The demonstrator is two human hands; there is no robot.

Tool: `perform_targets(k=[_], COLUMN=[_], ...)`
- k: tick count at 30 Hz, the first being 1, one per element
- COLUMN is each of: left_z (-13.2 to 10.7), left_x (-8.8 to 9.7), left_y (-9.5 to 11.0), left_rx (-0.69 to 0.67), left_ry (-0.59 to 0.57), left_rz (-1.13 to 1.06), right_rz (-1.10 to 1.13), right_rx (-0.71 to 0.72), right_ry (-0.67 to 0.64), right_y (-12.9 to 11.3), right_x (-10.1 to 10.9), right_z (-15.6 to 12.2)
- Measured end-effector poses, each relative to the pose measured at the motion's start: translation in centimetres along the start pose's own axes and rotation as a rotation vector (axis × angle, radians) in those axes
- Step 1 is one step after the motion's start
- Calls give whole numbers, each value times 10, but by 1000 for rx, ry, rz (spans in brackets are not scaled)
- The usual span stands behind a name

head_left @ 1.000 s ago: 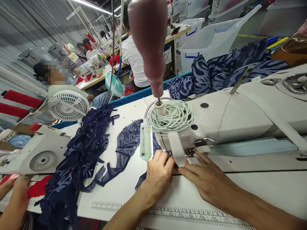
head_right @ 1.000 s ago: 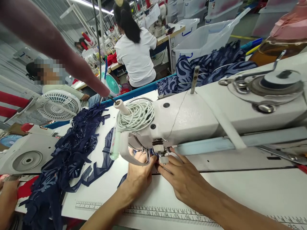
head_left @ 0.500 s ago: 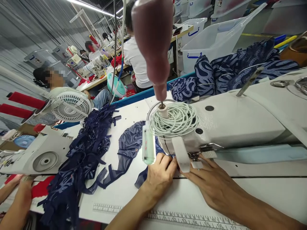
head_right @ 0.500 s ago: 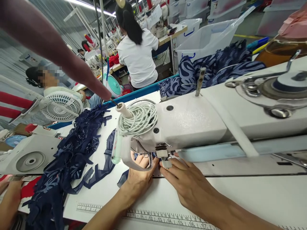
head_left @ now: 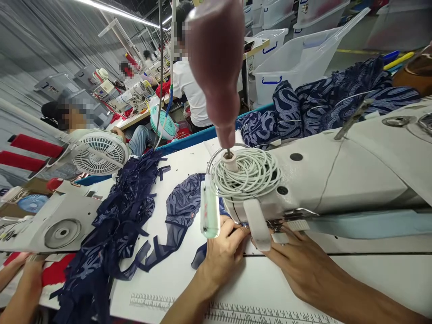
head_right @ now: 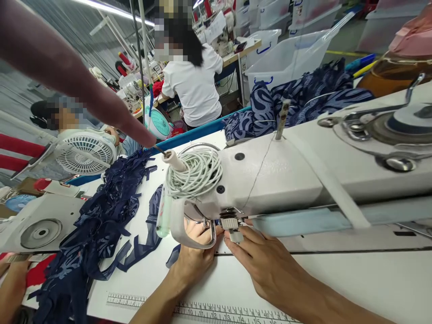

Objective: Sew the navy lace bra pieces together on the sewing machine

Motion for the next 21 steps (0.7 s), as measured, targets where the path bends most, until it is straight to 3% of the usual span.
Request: perform_targets(k=[7,10,15,21], left_z=[5,6,2,-12], left_x=[-10,-13,-6,-2], left_y=[19,28,29,14], left_rx=[-170,-202,-196,-127], left_ry=[-145,-179,-186,-214], left_rz=[186,273,265,82], right_rz=[180,70,-38,-204], right_rx=[-112,-169,-95,17], right_ry=[17,-6,-64,44], right_y=[17,29,29,18], right_x=[11,7,-6,-5], right_z=[7,11,17,9])
Point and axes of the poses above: each hand's wrist, its own z-axis towards the middle knuckle, its own x-axis out of the back of the hand, y = z × x, the point moved 10 cm from there along z, towards the middle knuckle, and after that the axes turned 14 degrees about -x, right-handed, at the moved point
